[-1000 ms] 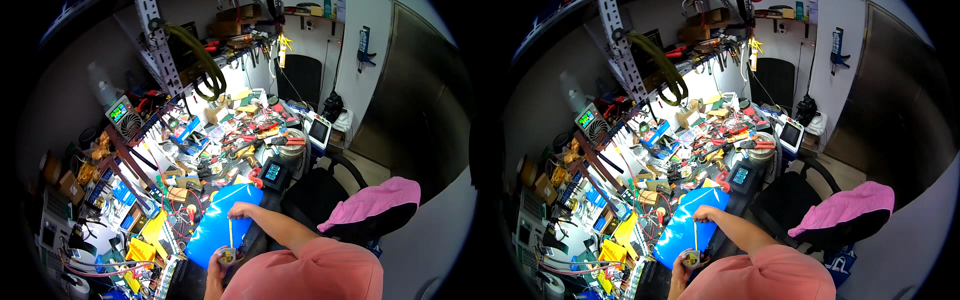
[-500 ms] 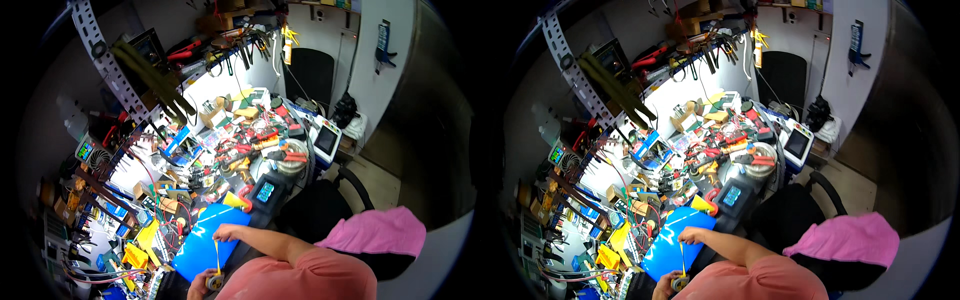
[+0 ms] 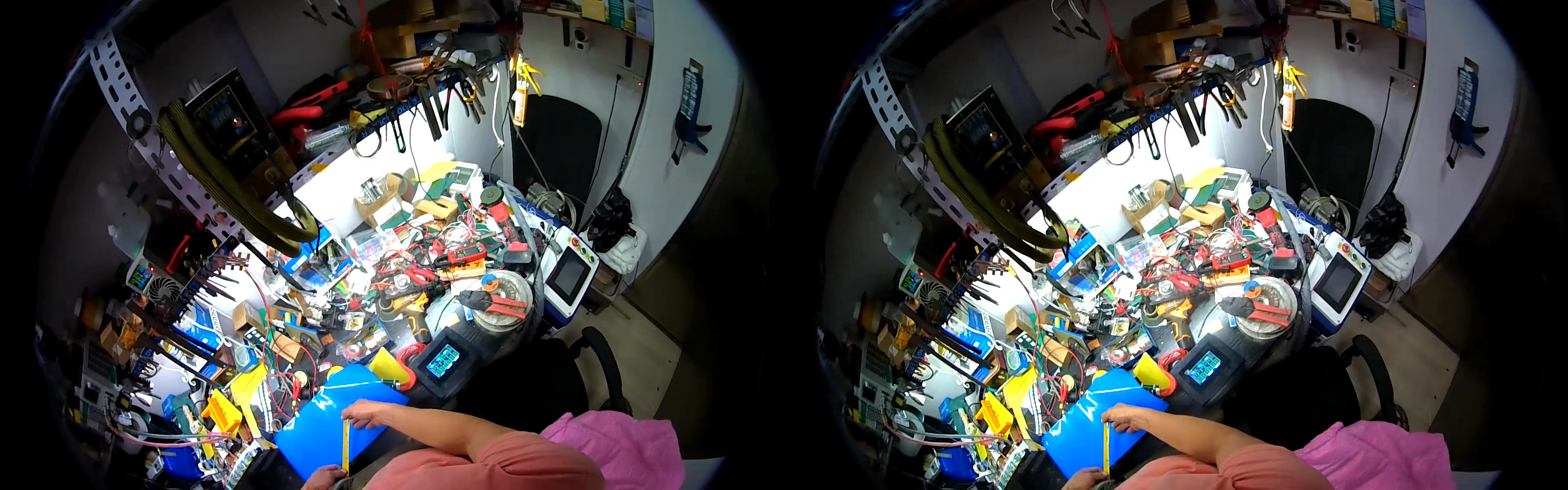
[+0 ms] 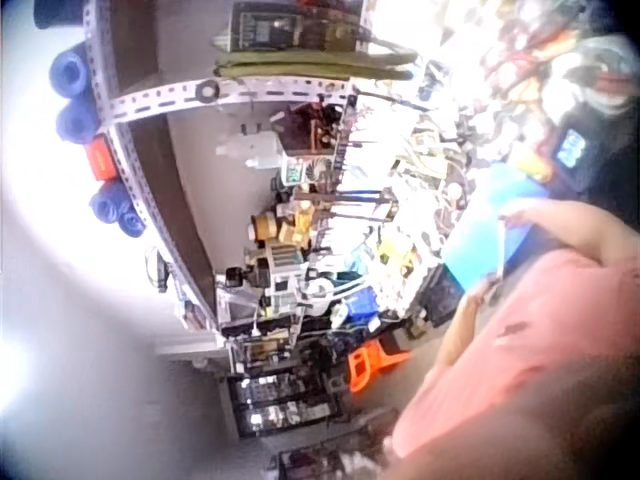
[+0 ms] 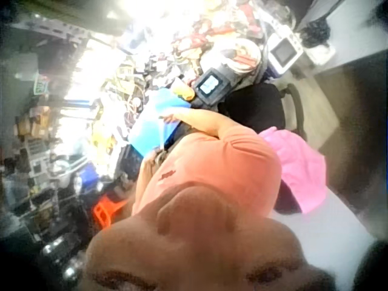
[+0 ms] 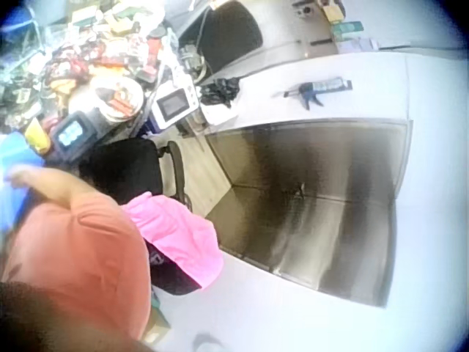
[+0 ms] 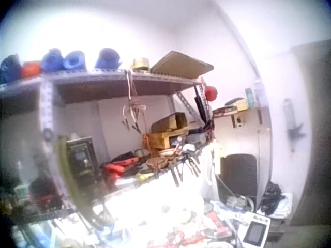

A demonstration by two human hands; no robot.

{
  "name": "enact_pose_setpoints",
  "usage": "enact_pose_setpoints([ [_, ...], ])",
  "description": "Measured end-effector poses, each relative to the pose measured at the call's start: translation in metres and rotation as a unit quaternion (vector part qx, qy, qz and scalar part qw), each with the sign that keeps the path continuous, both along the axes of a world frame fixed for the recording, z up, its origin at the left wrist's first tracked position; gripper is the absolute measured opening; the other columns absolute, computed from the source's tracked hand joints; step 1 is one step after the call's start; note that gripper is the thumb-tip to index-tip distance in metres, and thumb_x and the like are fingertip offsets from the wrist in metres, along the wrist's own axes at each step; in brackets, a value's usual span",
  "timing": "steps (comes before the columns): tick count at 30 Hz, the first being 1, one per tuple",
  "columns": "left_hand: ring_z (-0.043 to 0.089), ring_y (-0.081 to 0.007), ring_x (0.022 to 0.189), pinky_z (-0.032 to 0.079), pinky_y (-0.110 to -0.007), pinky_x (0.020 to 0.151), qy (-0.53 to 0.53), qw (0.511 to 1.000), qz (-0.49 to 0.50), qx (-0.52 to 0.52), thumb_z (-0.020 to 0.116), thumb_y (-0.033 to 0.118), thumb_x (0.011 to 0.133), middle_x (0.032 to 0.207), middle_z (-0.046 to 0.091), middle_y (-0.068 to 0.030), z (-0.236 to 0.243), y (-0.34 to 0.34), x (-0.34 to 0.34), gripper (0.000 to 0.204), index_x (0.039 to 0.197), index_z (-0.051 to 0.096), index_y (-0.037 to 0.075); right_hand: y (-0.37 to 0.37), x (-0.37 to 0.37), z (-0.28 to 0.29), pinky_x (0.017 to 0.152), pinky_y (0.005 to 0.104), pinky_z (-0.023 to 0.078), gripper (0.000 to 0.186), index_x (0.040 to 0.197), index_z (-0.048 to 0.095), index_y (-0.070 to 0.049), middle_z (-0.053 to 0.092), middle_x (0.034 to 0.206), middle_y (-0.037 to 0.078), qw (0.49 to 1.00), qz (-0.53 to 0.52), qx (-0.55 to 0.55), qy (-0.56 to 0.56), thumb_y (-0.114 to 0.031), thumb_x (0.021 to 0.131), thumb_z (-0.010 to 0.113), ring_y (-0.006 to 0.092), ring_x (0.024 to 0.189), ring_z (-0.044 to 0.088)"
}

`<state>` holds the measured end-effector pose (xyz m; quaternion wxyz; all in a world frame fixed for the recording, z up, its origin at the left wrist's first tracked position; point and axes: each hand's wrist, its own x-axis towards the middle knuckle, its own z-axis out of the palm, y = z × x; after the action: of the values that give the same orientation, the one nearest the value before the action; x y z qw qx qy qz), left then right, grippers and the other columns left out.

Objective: The person retrieves a blue rolled material from a shelf and measures it with a tape measure. They then unroll the material on a workbench, measure it again, and use scissors to cut a section of the blue material.

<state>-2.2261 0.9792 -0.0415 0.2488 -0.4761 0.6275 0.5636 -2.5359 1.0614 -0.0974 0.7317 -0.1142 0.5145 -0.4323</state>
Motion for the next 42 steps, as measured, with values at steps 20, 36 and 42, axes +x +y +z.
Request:
enact_pose_setpoints([
  [20, 0.068, -0.0193, 0.074, 0.053, -0.036, 0.068, -0.009, 0.982, -0.112, -0.149, 0.072, 0.024, 0.094, 0.085, 0.075, -0.0105, -0.028, -0.047, -0.067, 0.026, 0.102, 0.079, 0.000, 0.042, -0.015, -0.002, 0.074, 0.0409, 0.055, 0.037, 0.108, 0.072, -0.001, 0.075, 0.100, 0.018, 0.964, -0.084, -0.038, 0.249, -0.032, 0.090, 0.081, 0.0260, 0.084, 0.072],
  [36, 0.074, -0.0250, 0.084, 0.057, -0.040, 0.078, -0.046, 0.950, -0.255, -0.172, 0.073, 0.028, 0.091, 0.093, 0.078, -0.0142, -0.015, -0.051, -0.098, 0.027, 0.103, 0.081, 0.006, 0.129, -0.057, 0.039, 0.088, 0.0514, 0.056, 0.037, 0.116, 0.066, -0.003, 0.076, 0.102, 0.017, 0.856, -0.158, -0.058, 0.488, -0.030, 0.091, 0.071, 0.0392, 0.099, 0.073],
  [42, 0.067, -0.0178, 0.076, 0.054, -0.036, 0.072, -0.045, 0.956, -0.256, -0.137, 0.073, 0.024, 0.092, 0.085, 0.075, -0.0072, 0.006, -0.046, -0.109, 0.022, 0.100, 0.081, 0.004, 0.151, -0.066, 0.031, 0.086, 0.0508, 0.055, 0.036, 0.112, 0.069, -0.004, 0.076, 0.099, 0.017, 0.828, -0.152, -0.044, 0.538, -0.033, 0.091, 0.075, 0.0380, 0.099, 0.072],
])
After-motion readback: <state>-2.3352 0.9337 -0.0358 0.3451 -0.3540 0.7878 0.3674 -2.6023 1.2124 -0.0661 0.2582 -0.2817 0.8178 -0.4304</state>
